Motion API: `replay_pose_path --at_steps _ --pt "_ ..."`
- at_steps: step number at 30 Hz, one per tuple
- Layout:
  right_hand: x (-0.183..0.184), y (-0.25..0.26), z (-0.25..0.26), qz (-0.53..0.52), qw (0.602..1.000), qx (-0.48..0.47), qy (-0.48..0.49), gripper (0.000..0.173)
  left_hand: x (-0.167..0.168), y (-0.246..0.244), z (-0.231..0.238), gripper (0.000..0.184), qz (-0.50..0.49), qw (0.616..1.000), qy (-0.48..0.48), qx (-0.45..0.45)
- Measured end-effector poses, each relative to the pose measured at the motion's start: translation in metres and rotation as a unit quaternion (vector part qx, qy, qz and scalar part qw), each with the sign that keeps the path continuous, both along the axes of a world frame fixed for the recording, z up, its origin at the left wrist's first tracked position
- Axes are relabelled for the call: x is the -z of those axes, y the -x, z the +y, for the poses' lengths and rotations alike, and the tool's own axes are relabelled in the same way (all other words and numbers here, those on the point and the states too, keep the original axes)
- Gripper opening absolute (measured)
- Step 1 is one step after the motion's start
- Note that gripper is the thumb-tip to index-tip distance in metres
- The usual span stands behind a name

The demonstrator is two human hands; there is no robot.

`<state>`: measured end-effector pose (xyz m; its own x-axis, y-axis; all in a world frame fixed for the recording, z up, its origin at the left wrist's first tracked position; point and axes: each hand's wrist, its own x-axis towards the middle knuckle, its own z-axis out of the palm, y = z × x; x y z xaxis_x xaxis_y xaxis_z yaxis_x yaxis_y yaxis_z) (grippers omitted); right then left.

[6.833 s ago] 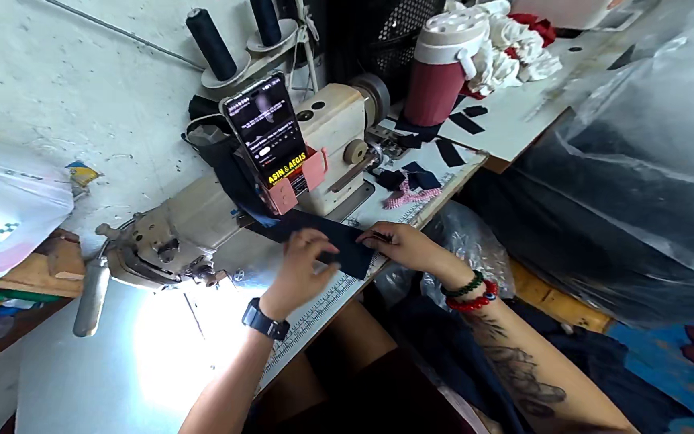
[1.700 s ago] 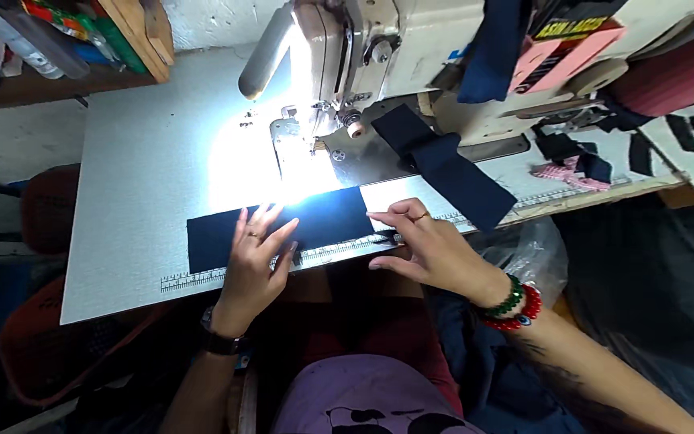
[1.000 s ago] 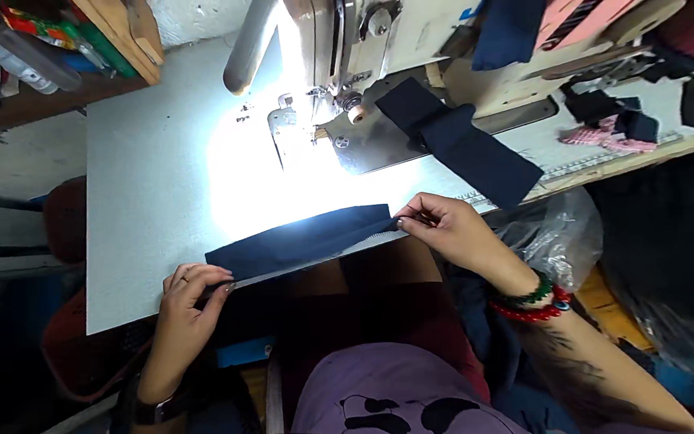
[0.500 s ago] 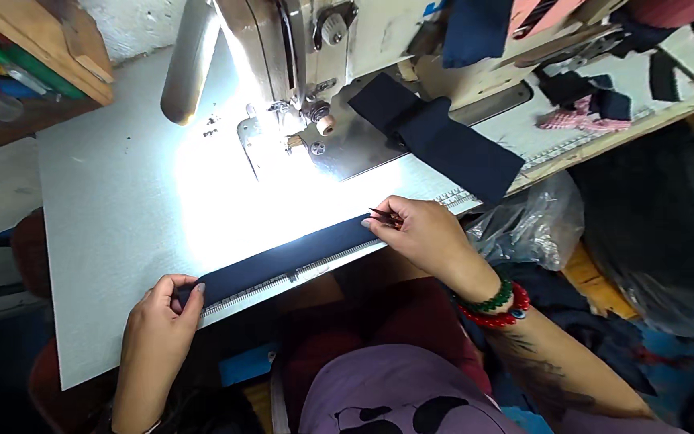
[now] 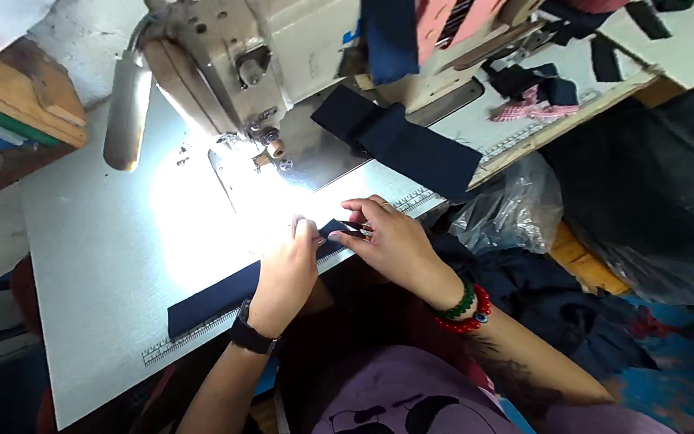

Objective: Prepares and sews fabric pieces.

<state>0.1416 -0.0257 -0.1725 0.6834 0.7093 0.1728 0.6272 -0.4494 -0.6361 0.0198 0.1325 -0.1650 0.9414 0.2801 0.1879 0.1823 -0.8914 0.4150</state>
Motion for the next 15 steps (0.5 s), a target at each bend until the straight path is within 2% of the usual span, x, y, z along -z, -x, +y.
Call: replay_pose_path --at_steps 2,3,5,7,9,11,12,13,15 --pt "-0.007 -0.005 0.004 0.060 0.998 -0.024 0.002 0.063 0.006 0.005 0.002 0.012 -0.076 0.996 -0.038 0.006" --pt "-0.010 -0.008 0.007 0.115 0.992 -0.044 -0.015 0.058 0.006 0.009 0.005 0.013 -0.102 0.994 -0.034 0.018" --pt "-0.013 -0.015 0.016 0.218 0.971 -0.078 -0.065 0.033 0.005 0.014 0.011 0.012 -0.145 0.988 0.008 0.049" --pt "-0.013 -0.019 0.023 0.270 0.952 -0.093 -0.112 0.015 -0.003 0.015 0.016 0.014 -0.140 0.983 0.104 0.055" --pt "-0.014 -0.020 0.026 0.275 0.946 -0.100 -0.139 0.016 -0.018 0.012 0.024 0.036 -0.063 0.965 0.250 0.041" --pt "-0.014 -0.021 0.025 0.277 0.942 -0.106 -0.158 0.016 -0.032 0.001 0.034 0.058 0.030 0.925 0.376 0.032" --pt "-0.014 -0.021 0.025 0.283 0.939 -0.107 -0.166 0.015 -0.036 -0.005 0.038 0.058 0.059 0.905 0.419 0.028" --pt "-0.015 -0.021 0.025 0.289 0.935 -0.106 -0.175 0.014 -0.038 -0.010 0.040 0.047 0.074 0.888 0.452 0.023" --pt "-0.015 -0.022 0.024 0.295 0.933 -0.104 -0.178 0.013 -0.041 -0.017 0.040 0.016 0.061 0.880 0.472 0.007"
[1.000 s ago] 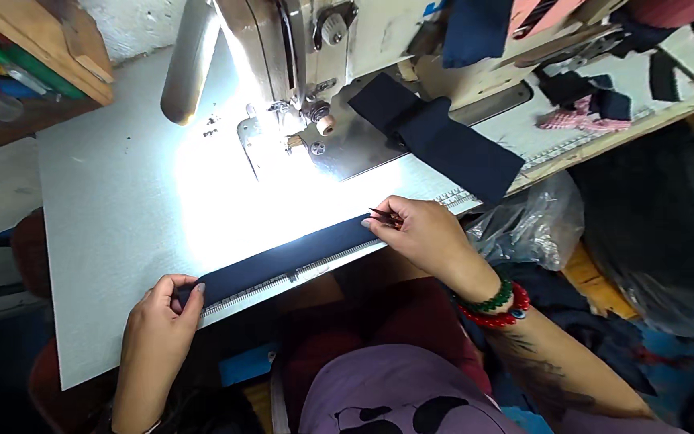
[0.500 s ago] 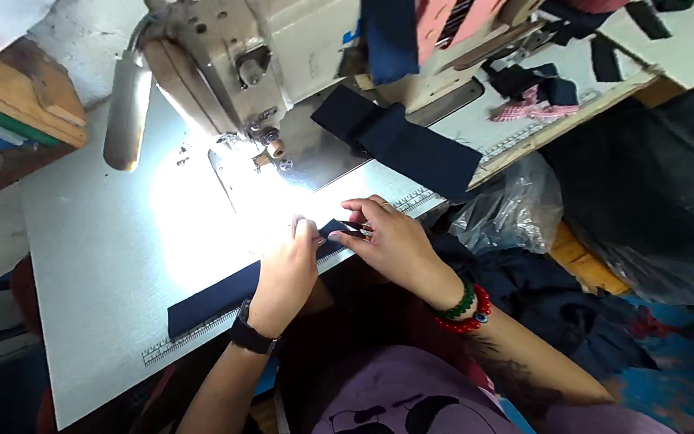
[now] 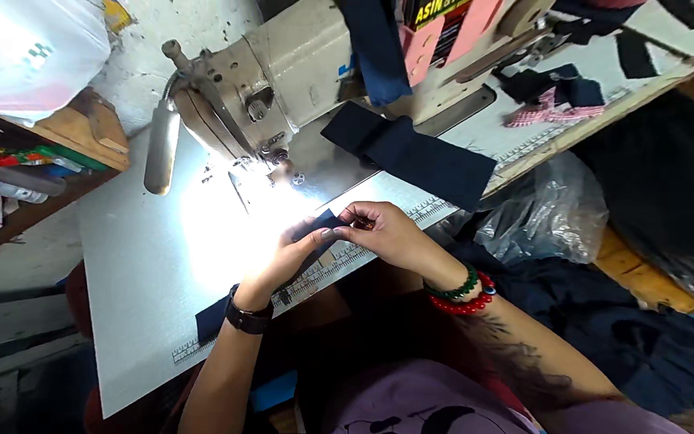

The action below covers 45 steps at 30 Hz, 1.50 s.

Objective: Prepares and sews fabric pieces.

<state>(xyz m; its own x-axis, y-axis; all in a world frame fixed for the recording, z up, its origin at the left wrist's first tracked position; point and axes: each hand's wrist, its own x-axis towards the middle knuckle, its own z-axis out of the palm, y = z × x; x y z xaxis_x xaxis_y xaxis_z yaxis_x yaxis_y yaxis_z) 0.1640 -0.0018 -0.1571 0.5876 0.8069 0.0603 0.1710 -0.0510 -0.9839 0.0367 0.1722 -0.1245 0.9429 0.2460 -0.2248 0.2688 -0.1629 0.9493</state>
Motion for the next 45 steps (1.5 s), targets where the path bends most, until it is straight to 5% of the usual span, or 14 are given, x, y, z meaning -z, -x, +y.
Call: replay_pose_path --at_steps 7,21,27,29,34,38,45 --pt "0.002 -0.003 0.001 0.032 0.999 0.006 -0.006 0.017 0.012 -0.004 -0.002 0.017 -0.062 0.996 0.003 -0.065" --pt "-0.001 -0.002 0.009 0.041 0.998 0.023 -0.032 0.013 0.012 -0.001 -0.007 0.015 -0.093 0.995 0.000 -0.045" --pt "0.003 -0.012 -0.003 -0.086 0.985 0.136 -0.056 0.015 -0.002 0.049 0.025 0.034 0.098 0.982 -0.149 0.063" --pt "0.006 -0.021 -0.015 -0.105 0.979 0.169 -0.045 0.018 -0.007 0.079 0.040 0.029 0.130 0.978 -0.162 0.026" --pt "0.011 -0.025 -0.029 -0.079 0.978 0.193 -0.024 0.021 -0.003 0.130 0.049 0.014 -0.036 0.982 -0.077 -0.168" --pt "0.014 -0.016 -0.026 -0.057 0.979 0.198 -0.003 0.019 0.005 0.128 0.031 0.011 -0.151 0.912 0.082 -0.373" --pt "0.012 -0.014 -0.026 -0.046 0.982 0.185 -0.015 0.010 0.015 0.122 0.020 0.006 -0.215 0.868 0.068 -0.443"
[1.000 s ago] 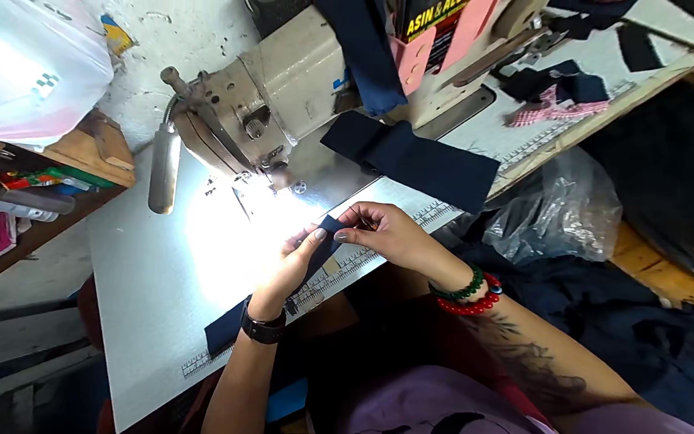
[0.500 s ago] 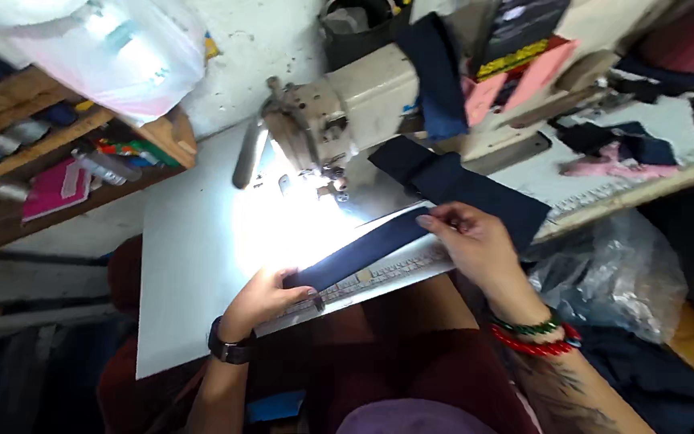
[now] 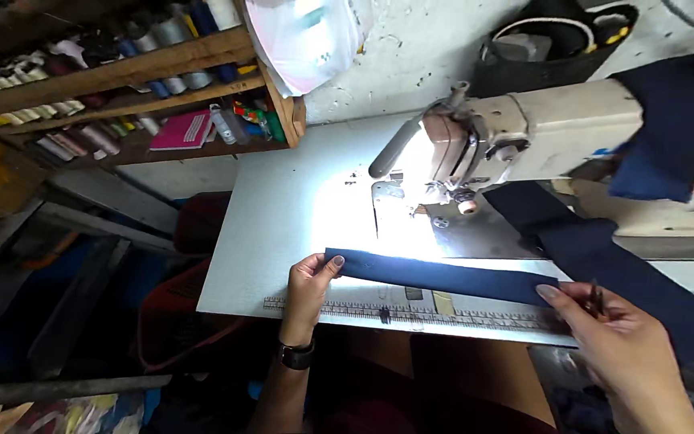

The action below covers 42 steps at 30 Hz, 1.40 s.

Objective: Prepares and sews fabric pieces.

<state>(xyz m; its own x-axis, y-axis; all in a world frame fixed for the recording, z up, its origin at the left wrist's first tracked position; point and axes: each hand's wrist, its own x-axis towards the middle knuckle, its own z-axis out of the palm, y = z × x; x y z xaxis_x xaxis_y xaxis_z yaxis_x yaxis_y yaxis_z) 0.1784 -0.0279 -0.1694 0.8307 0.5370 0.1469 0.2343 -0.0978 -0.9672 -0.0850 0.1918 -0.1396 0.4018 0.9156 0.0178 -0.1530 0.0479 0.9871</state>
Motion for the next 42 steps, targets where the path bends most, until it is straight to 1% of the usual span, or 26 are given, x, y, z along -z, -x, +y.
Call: replay_pose_path --at_steps 5,9,13,16,17,18,20,22,23,25,26,27,29,31,32,33,34,35,36,37,38,39,40,42 --pt "0.005 -0.003 -0.001 0.016 0.999 0.004 -0.030 0.008 0.002 0.003 0.000 0.004 0.003 1.000 -0.021 -0.003" --pt "0.006 -0.004 -0.003 0.020 0.999 -0.008 -0.041 0.010 0.003 0.005 0.000 0.005 -0.003 1.000 -0.022 -0.003" --pt "0.005 -0.004 -0.004 0.026 0.999 -0.005 -0.032 0.010 0.004 0.003 0.000 0.007 -0.013 0.999 -0.022 -0.023" --pt "-0.002 -0.001 -0.002 0.012 1.000 -0.006 0.000 0.009 0.002 0.008 0.004 0.007 0.036 0.996 -0.073 -0.045" --pt "-0.007 0.002 0.001 -0.009 0.999 -0.018 0.026 0.010 0.000 0.012 0.008 0.008 0.065 0.992 -0.097 -0.053" --pt "-0.013 0.005 0.006 -0.037 0.997 -0.036 0.054 0.017 -0.001 0.018 0.012 0.009 0.102 0.985 -0.126 -0.061" --pt "-0.020 0.008 0.024 -0.087 0.989 -0.078 0.092 0.025 -0.003 0.031 0.027 0.016 0.189 0.960 -0.189 -0.080" --pt "-0.023 0.007 0.051 -0.112 0.979 -0.110 0.126 0.026 -0.003 0.041 0.048 0.022 0.291 0.919 -0.245 -0.106" --pt "-0.022 0.005 0.066 -0.118 0.974 -0.121 0.154 0.027 -0.002 0.043 0.059 0.024 0.347 0.893 -0.264 -0.117" --pt "-0.021 0.001 0.094 -0.135 0.955 -0.132 0.228 0.033 -0.003 0.041 0.075 0.025 0.461 0.828 -0.292 -0.131" --pt "-0.021 0.001 0.104 -0.154 0.942 -0.136 0.265 0.035 -0.004 0.037 0.078 0.024 0.497 0.800 -0.312 -0.128" --pt "-0.020 0.001 0.111 -0.176 0.930 -0.138 0.293 0.037 -0.005 0.030 0.076 0.024 0.503 0.783 -0.346 -0.121" --pt "-0.020 -0.001 0.119 -0.196 0.917 -0.135 0.320 0.038 -0.006 0.003 0.063 0.032 0.455 0.775 -0.433 -0.072" --pt "-0.017 -0.002 0.119 -0.207 0.917 -0.129 0.316 0.038 0.004 -0.034 0.038 0.031 0.366 0.781 -0.504 0.036" --pt "-0.015 -0.003 0.118 -0.222 0.920 -0.124 0.299 0.037 0.010 -0.051 0.024 0.033 0.343 0.780 -0.512 0.112" --pt "-0.012 -0.002 0.115 -0.250 0.921 -0.122 0.272 0.034 0.013 -0.064 0.013 0.039 0.357 0.759 -0.512 0.183" --pt "-0.008 -0.002 0.110 -0.293 0.918 -0.126 0.238 0.027 0.015 -0.073 0.007 0.045 0.376 0.736 -0.513 0.232" --pt "-0.006 -0.002 0.104 -0.343 0.904 -0.141 0.212 0.021 0.018 -0.079 0.006 0.049 0.393 0.717 -0.517 0.253" --pt "-0.005 -0.004 0.098 -0.387 0.883 -0.169 0.205 0.026 0.020 -0.082 0.007 0.051 0.405 0.704 -0.521 0.260" --pt "-0.004 -0.006 0.093 -0.420 0.861 -0.197 0.208 0.037 0.021 -0.083 0.010 0.051 0.414 0.697 -0.524 0.262" --pt "-0.002 -0.007 0.089 -0.444 0.841 -0.220 0.216 0.040 0.021 -0.083 0.013 0.052 0.420 0.691 -0.526 0.264" --pt "0.002 -0.009 0.086 -0.465 0.825 -0.233 0.220 0.038 0.021 -0.082 0.015 0.051 0.421 0.688 -0.528 0.264" --pt "0.004 -0.012 0.085 -0.482 0.814 -0.239 0.220 0.037 0.020 -0.082 0.017 0.051 0.424 0.686 -0.530 0.264" --pt "0.004 -0.016 0.088 -0.495 0.804 -0.243 0.221 0.036 0.020 -0.082 0.021 0.051 0.425 0.682 -0.536 0.259"
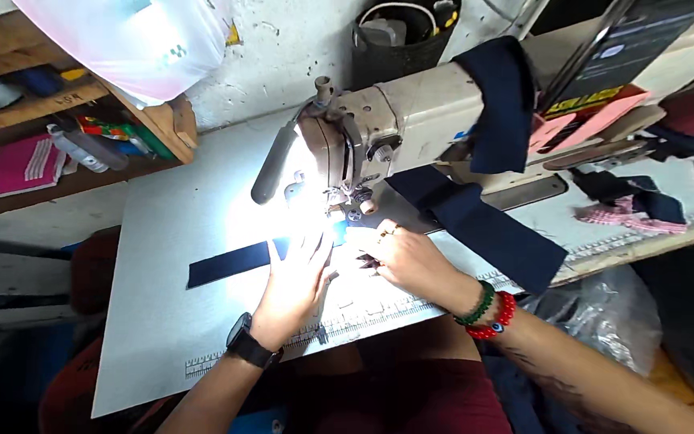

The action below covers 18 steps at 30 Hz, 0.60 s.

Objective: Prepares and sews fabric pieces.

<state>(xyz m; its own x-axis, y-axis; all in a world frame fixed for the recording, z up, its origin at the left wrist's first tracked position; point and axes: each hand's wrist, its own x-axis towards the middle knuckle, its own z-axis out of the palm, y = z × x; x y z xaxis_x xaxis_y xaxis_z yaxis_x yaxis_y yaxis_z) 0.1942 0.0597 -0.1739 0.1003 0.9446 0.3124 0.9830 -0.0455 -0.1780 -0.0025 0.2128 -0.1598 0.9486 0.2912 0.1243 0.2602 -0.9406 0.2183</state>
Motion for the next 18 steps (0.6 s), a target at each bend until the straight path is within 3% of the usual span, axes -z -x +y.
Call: replay_pose_path --at_steps 6,18 --pt "-0.001 -0.005 0.010 0.006 1.000 -0.003 -0.001 0.026 0.002 -0.003 0.007 0.050 -0.013 1.000 -0.018 -0.016" --pt "0.001 -0.006 0.015 0.015 1.000 0.010 0.024 0.025 0.005 -0.005 0.009 0.050 -0.010 0.999 -0.029 -0.035"
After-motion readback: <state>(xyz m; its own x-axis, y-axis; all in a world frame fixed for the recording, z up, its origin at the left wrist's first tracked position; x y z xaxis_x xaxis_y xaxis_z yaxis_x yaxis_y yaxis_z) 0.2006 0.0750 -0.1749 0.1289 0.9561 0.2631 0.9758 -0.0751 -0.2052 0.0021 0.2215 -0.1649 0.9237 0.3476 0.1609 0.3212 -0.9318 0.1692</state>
